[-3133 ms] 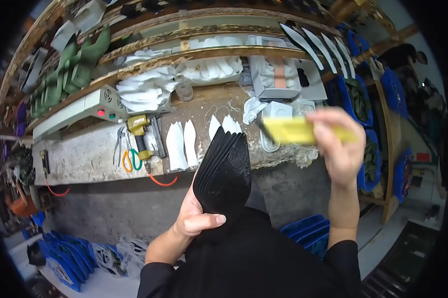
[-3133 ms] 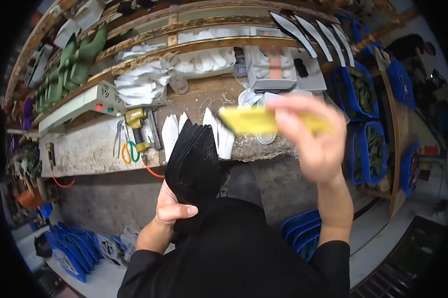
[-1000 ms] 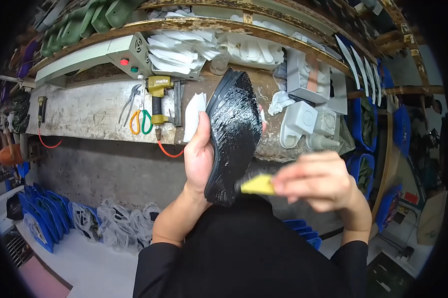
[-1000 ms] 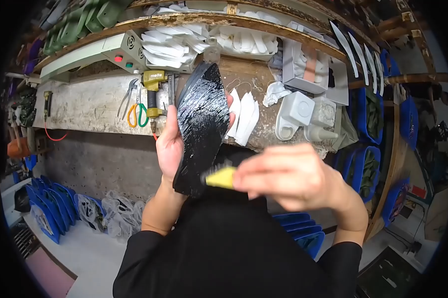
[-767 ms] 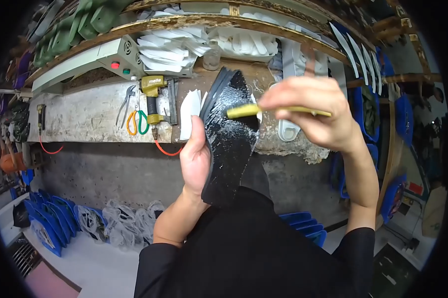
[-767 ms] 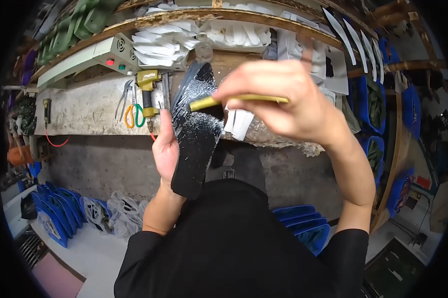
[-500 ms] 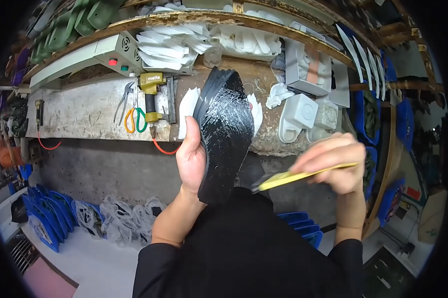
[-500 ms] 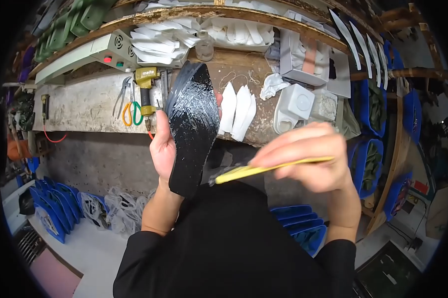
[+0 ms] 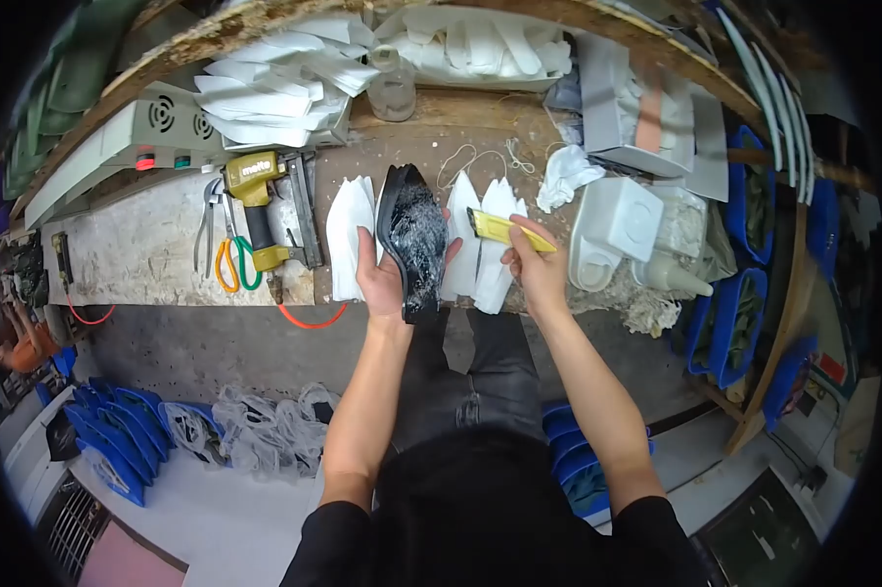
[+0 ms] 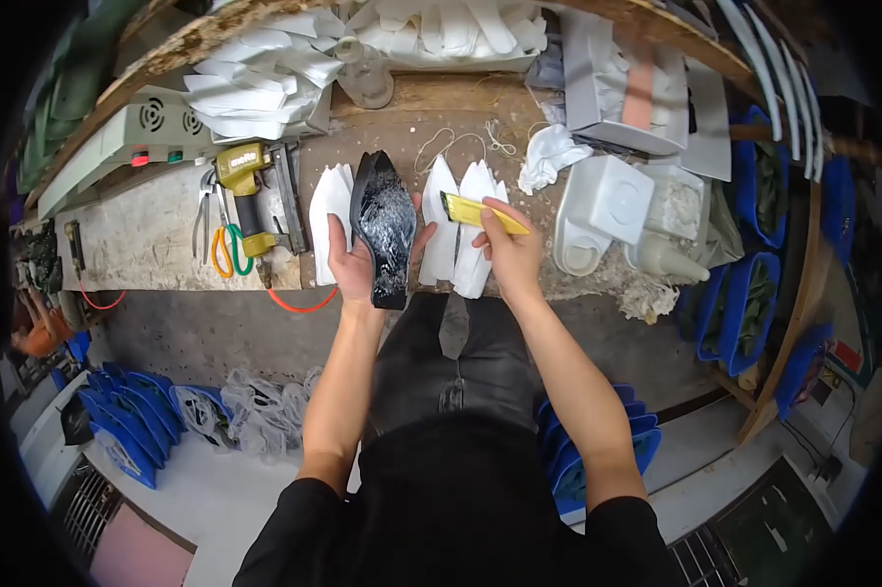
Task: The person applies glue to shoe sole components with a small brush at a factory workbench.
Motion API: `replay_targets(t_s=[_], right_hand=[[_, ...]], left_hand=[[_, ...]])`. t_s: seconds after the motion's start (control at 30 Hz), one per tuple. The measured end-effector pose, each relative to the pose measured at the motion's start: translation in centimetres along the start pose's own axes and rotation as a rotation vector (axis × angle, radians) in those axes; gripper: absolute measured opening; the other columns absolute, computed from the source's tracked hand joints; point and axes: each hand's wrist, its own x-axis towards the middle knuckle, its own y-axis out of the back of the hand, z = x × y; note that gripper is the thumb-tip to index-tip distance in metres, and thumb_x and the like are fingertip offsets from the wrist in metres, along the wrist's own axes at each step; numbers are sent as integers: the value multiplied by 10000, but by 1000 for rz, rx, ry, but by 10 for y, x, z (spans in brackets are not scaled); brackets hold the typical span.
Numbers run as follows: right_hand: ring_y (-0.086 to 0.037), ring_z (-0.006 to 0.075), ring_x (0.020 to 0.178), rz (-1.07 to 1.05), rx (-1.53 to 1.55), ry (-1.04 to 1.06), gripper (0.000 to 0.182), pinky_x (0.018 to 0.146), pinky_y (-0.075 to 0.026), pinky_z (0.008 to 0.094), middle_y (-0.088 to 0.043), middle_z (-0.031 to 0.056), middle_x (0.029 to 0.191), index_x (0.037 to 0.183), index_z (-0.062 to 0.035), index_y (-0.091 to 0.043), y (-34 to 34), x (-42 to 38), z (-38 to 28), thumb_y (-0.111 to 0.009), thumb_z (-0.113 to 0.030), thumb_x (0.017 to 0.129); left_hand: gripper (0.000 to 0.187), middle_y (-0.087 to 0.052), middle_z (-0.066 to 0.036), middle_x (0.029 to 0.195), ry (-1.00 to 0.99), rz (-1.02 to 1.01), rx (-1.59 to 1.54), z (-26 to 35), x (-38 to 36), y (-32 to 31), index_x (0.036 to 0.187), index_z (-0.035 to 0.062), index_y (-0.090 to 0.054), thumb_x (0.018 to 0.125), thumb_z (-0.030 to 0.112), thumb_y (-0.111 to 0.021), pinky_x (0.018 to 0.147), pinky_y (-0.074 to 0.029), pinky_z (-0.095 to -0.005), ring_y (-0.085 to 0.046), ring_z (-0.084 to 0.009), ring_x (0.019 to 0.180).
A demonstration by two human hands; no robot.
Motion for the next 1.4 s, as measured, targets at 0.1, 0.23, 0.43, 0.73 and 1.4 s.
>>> replay_targets(t_s=[0.1, 0.23, 0.43, 0.73, 1.4], right_hand=[[-555, 85, 590, 12, -355, 225, 212, 494, -395, 204, -671, 35, 817, 1178, -42, -737, -4, 23, 25, -664, -72, 981], [-534, 93, 588, 12, -469, 324, 195, 499, -400, 215, -673, 33, 826, 1151, -41, -751, -9, 28, 31, -678, -86, 975], [-477, 54, 556, 14, -121, 334, 217, 501, -377, 167, -640, 25, 799, 1182, -4, -721, -1, -39, -101, -664, -69, 983], [-459, 54, 528, -317, 122, 198, 227, 476, -338, 153, -611, 42, 758, 1185, 51, -676, -19, -138, -202, -617, -33, 982], [-525, 80, 520, -247, -313, 895, 219, 469, -422, 200, -719, 81, 791, 1096, 52, -728, 32, -203, -327, -660, 30, 889]], left_hand=[[739, -570, -157, 1484, 63, 18, -36, -3, 13, 19, 1564, 90, -418, 1044, 615, -392, 1181, -346, -630, -479, -351, 1437], [682, -594, -150, 1457, 64, 81, -5, -4, 14, 39, 1545, 85, -444, 1068, 568, -383, 1157, -397, -589, -550, -327, 1366], [610, -584, -145, 1473, -1, 28, 98, 2, 5, -3, 1544, 79, -444, 1099, 489, -365, 1153, -416, -562, -559, -317, 1364], [568, -582, -127, 1468, -137, -148, 284, -22, -73, -157, 1554, 67, -403, 1123, 432, -346, 1104, -471, -413, -609, -262, 1295], [636, -535, -163, 1506, 138, -523, 183, -58, -139, -231, 1584, 62, -341, 1103, 477, -362, 1122, -461, -480, -580, -321, 1327]])
